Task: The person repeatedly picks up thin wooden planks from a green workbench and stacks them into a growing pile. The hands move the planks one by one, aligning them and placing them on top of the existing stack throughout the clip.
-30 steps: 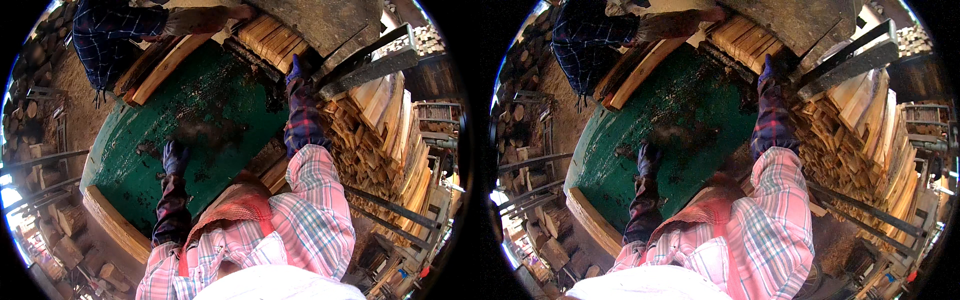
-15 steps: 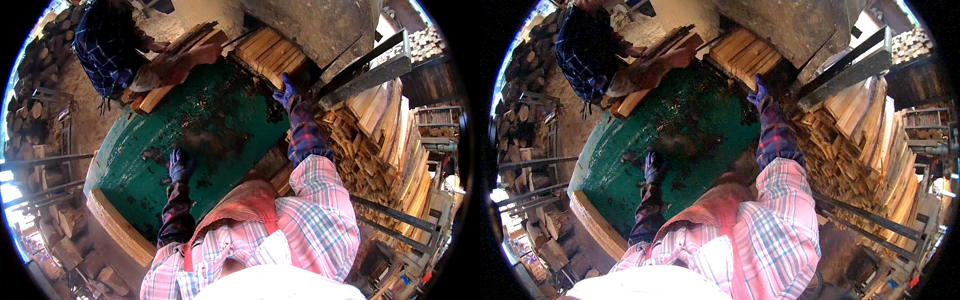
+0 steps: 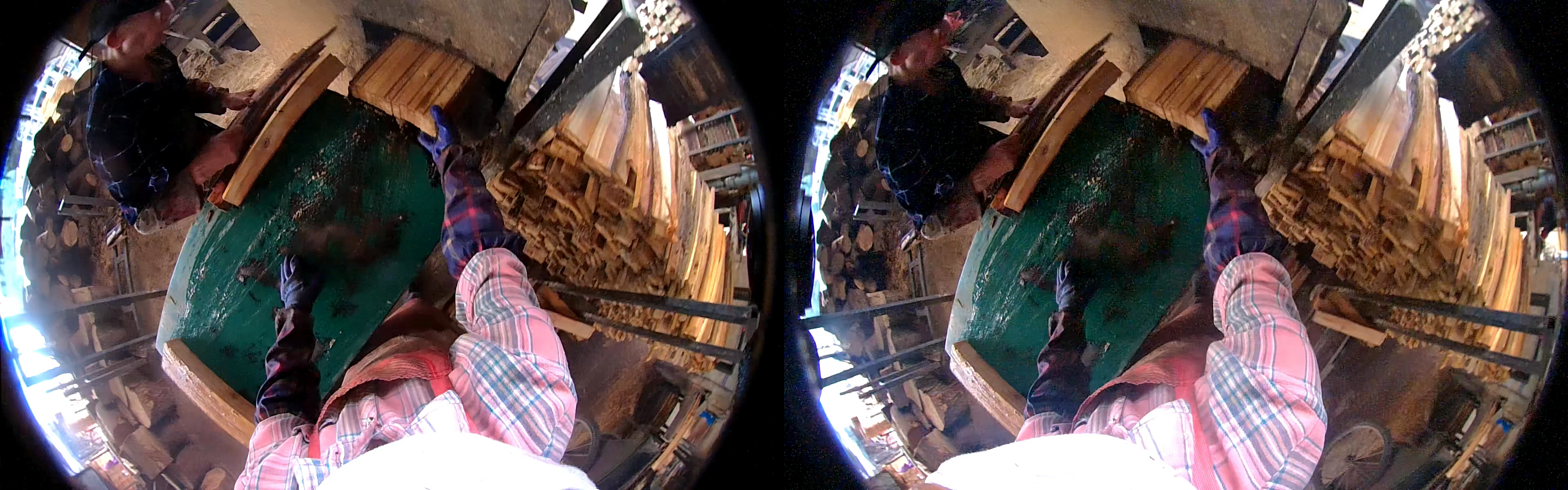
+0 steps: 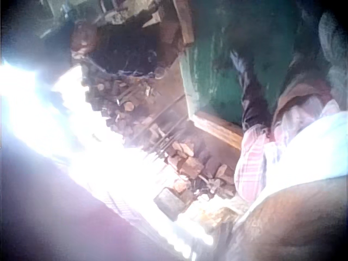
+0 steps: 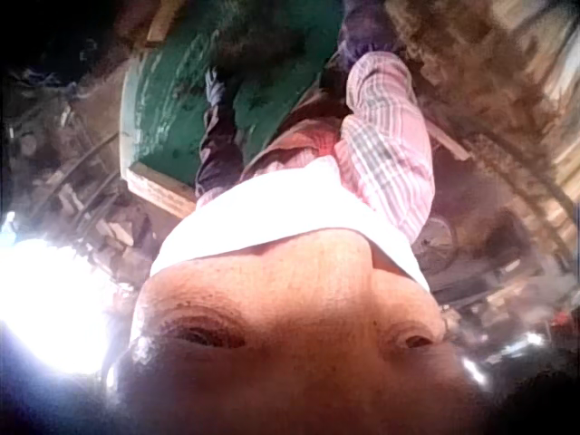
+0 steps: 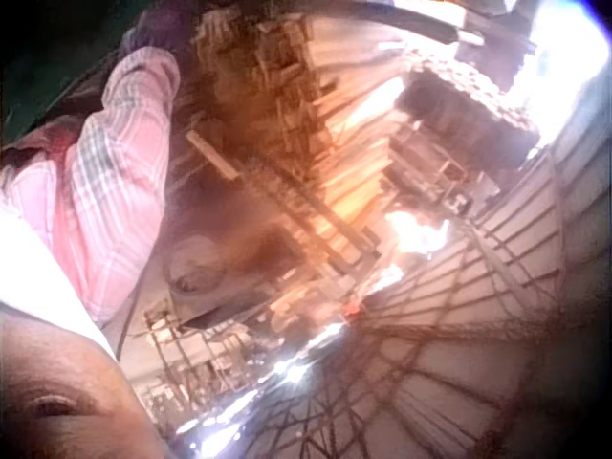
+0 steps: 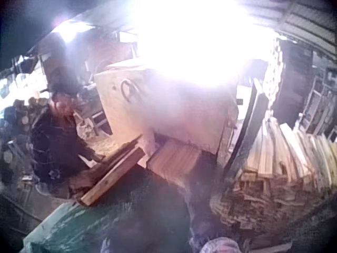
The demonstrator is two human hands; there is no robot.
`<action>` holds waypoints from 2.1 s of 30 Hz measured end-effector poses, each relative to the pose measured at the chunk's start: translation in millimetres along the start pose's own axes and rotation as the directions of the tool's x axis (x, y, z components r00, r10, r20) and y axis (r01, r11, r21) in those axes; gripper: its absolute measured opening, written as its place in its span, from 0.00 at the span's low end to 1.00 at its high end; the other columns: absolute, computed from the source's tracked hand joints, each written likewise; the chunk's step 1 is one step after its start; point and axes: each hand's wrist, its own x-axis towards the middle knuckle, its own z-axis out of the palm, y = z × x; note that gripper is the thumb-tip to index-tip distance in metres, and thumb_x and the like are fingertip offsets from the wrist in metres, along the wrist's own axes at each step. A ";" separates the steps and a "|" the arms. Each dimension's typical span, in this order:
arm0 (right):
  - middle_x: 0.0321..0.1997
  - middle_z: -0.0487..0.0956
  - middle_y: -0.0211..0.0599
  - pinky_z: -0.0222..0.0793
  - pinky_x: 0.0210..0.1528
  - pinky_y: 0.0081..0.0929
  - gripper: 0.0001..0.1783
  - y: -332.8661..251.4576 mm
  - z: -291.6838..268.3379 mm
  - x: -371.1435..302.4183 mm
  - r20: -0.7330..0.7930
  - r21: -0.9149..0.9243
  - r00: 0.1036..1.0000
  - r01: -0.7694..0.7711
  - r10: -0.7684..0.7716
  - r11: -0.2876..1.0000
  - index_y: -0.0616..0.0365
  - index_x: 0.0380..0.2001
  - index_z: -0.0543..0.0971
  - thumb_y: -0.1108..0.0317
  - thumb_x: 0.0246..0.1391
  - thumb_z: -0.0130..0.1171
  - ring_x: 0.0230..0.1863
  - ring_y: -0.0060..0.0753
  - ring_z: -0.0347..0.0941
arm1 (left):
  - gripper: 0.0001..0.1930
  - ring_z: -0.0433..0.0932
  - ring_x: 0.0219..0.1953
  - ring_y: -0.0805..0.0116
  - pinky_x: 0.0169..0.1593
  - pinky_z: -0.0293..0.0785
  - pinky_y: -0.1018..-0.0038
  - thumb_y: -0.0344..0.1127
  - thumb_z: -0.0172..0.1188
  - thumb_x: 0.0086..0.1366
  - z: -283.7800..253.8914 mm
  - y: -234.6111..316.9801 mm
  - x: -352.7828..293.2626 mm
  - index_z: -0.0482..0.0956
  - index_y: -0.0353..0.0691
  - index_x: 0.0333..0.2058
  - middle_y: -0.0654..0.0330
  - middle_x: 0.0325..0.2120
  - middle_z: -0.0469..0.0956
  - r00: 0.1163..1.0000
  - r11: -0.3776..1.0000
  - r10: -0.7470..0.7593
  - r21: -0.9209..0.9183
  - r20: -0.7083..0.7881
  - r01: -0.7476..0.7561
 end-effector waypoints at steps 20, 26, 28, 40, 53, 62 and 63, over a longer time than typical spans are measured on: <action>0.59 0.62 0.39 0.55 0.59 0.31 0.47 118.9 -140.7 -474.9 -0.079 -0.442 0.971 0.170 -0.228 0.881 0.62 0.62 0.53 0.57 0.44 0.66 0.57 0.34 0.60 | 0.24 0.71 0.44 0.66 0.49 0.67 0.69 0.46 0.54 0.63 -1.6 309.4 -54.4 0.67 0.32 0.50 0.53 0.44 0.73 0.657 0.323 0.718 -0.946 0.229 -0.022; 0.49 0.71 0.42 0.66 0.52 0.32 0.29 -253.2 -124.8 -333.3 -0.042 -0.042 0.822 0.566 -0.568 0.823 0.65 0.51 0.63 0.54 0.54 0.53 0.47 0.35 0.69 | 0.34 0.63 0.58 0.63 0.61 0.57 0.69 0.36 0.65 0.56 -63.0 341.2 -15.9 0.60 0.33 0.57 0.52 0.56 0.64 0.499 -0.059 0.834 -0.937 -0.235 -0.344; 0.45 0.74 0.43 0.70 0.49 0.32 0.25 -386.0 -131.7 -278.9 0.148 0.050 0.758 0.636 -0.636 0.770 0.66 0.48 0.66 0.54 0.58 0.49 0.44 0.36 0.72 | 0.28 0.66 0.55 0.66 0.59 0.62 0.70 0.35 0.63 0.57 -41.5 316.4 9.5 0.65 0.34 0.55 0.54 0.54 0.67 0.664 -0.124 0.747 -0.989 -0.042 0.076; 0.46 0.75 0.37 0.70 0.45 0.30 0.21 -99.2 -103.6 -212.7 -0.162 -0.390 0.986 -0.086 0.024 0.917 0.56 0.53 0.69 0.58 0.60 0.49 0.42 0.30 0.72 | 0.29 0.71 0.42 0.67 0.43 0.71 0.67 0.34 0.61 0.56 33.8 111.3 354.6 0.64 0.41 0.57 0.60 0.46 0.72 0.984 0.300 0.113 -0.940 -0.135 -0.163; 0.49 0.74 0.36 0.71 0.42 0.21 0.21 -16.2 -29.4 -202.2 0.143 -0.450 0.969 -0.116 0.200 0.885 0.56 0.54 0.67 0.63 0.59 0.52 0.42 0.24 0.73 | 0.23 0.74 0.44 0.65 0.44 0.76 0.69 0.33 0.60 0.58 7.6 10.7 279.7 0.69 0.42 0.53 0.57 0.43 0.74 0.782 0.419 0.583 -0.744 -0.220 -0.521; 0.38 0.76 0.30 0.70 0.40 0.23 0.22 128.0 77.3 -298.3 0.404 -0.471 0.724 -0.360 0.559 0.806 0.57 0.50 0.71 0.59 0.54 0.57 0.38 0.22 0.72 | 0.25 0.74 0.40 0.68 0.41 0.75 0.69 0.42 0.61 0.58 -49.5 -35.0 -27.2 0.68 0.39 0.52 0.59 0.40 0.74 0.863 0.088 -0.162 -0.864 0.478 0.495; 0.36 0.75 0.29 0.69 0.40 0.23 0.24 143.1 78.2 -318.1 0.391 -0.390 0.677 -0.491 0.623 0.779 0.58 0.49 0.71 0.57 0.53 0.59 0.36 0.22 0.71 | 0.26 0.74 0.41 0.69 0.43 0.74 0.71 0.40 0.63 0.56 -39.8 -25.6 -54.1 0.68 0.39 0.52 0.60 0.40 0.74 0.920 0.125 -0.155 -0.917 0.359 0.379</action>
